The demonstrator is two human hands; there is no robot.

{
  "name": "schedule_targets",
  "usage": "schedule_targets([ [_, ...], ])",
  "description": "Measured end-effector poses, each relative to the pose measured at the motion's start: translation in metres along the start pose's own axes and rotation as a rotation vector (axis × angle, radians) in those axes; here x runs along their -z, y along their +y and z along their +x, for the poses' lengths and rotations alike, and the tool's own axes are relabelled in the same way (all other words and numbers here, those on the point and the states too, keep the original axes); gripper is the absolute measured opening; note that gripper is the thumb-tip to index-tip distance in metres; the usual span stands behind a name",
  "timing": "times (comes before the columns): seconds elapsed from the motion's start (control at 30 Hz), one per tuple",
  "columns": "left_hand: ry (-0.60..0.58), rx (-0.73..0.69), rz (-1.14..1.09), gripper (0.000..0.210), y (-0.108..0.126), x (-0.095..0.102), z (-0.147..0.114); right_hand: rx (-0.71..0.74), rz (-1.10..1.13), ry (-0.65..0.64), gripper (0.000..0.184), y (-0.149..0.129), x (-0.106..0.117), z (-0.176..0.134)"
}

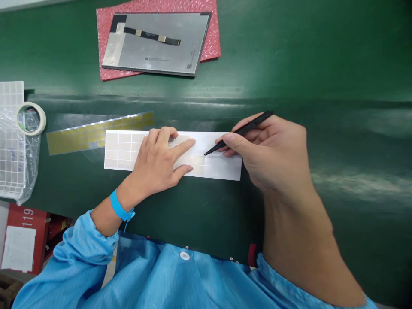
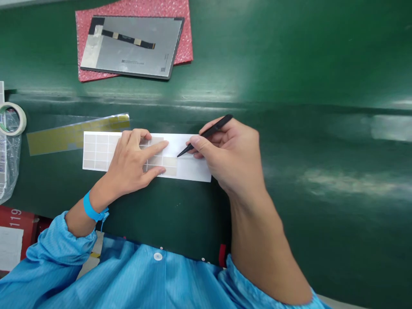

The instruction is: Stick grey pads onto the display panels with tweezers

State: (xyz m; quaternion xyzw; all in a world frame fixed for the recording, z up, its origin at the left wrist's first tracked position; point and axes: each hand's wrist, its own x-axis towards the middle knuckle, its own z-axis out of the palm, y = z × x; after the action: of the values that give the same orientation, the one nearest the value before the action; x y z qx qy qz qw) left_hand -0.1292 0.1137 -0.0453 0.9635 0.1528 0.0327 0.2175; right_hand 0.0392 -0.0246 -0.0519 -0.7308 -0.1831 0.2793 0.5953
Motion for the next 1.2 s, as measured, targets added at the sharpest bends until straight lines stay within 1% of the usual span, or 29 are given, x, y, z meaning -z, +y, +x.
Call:
schedule_targets([
  [0.23, 0.000, -0.002, 0.018, 0.055, 0.000, 0.001, 0.000, -0.014, -0.048, -0.061, 0.031, -0.001, 0.000, 0.001],
  [0.47, 0.001, -0.011, 0.013, 0.055, -0.001, 0.000, -0.001, -0.028, -0.064, -0.083, 0.030, -0.002, -0.003, -0.001],
  [0.57, 0.010, -0.021, 0.010, 0.055, -0.002, 0.000, -0.001, -0.079, 0.047, -0.128, 0.037, -0.004, -0.001, 0.000],
  [0.67, 0.014, -0.032, 0.011, 0.058, -0.007, 0.000, 0.000, -0.134, 0.218, -0.135, 0.051, -0.005, 0.010, 0.004],
  [0.77, 0.028, -0.052, 0.000, 0.058, -0.016, 0.000, -0.002, -0.127, 0.282, -0.060, 0.060, -0.005, 0.031, 0.009],
  [0.87, 0.070, -0.102, -0.035, 0.056, -0.022, 0.005, -0.007, -0.103, 0.288, 0.057, 0.063, -0.002, 0.062, 0.013],
  [0.93, 0.114, -0.114, -0.074, 0.047, -0.020, 0.012, -0.007, -0.102, 0.297, 0.128, 0.064, 0.003, 0.086, 0.017],
  [0.97, 0.160, -0.103, -0.104, 0.040, -0.015, 0.017, -0.005, -0.100, 0.304, 0.157, 0.064, 0.006, 0.099, 0.020],
  [1.03, 0.231, -0.067, -0.130, 0.030, 0.002, 0.031, 0.005, -0.098, 0.328, 0.220, 0.065, 0.011, 0.124, 0.027],
  [1.07, 0.260, -0.064, -0.136, 0.026, 0.016, 0.040, 0.012, -0.102, 0.348, 0.252, 0.065, 0.013, 0.136, 0.031],
  [1.13, 0.234, -0.078, -0.181, 0.023, 0.051, 0.058, 0.036, -0.118, 0.411, 0.315, 0.066, 0.014, 0.155, 0.036],
  [1.2, 0.186, -0.138, -0.230, 0.022, 0.087, 0.072, 0.076, -0.127, 0.488, 0.363, 0.066, 0.012, 0.167, 0.040],
])
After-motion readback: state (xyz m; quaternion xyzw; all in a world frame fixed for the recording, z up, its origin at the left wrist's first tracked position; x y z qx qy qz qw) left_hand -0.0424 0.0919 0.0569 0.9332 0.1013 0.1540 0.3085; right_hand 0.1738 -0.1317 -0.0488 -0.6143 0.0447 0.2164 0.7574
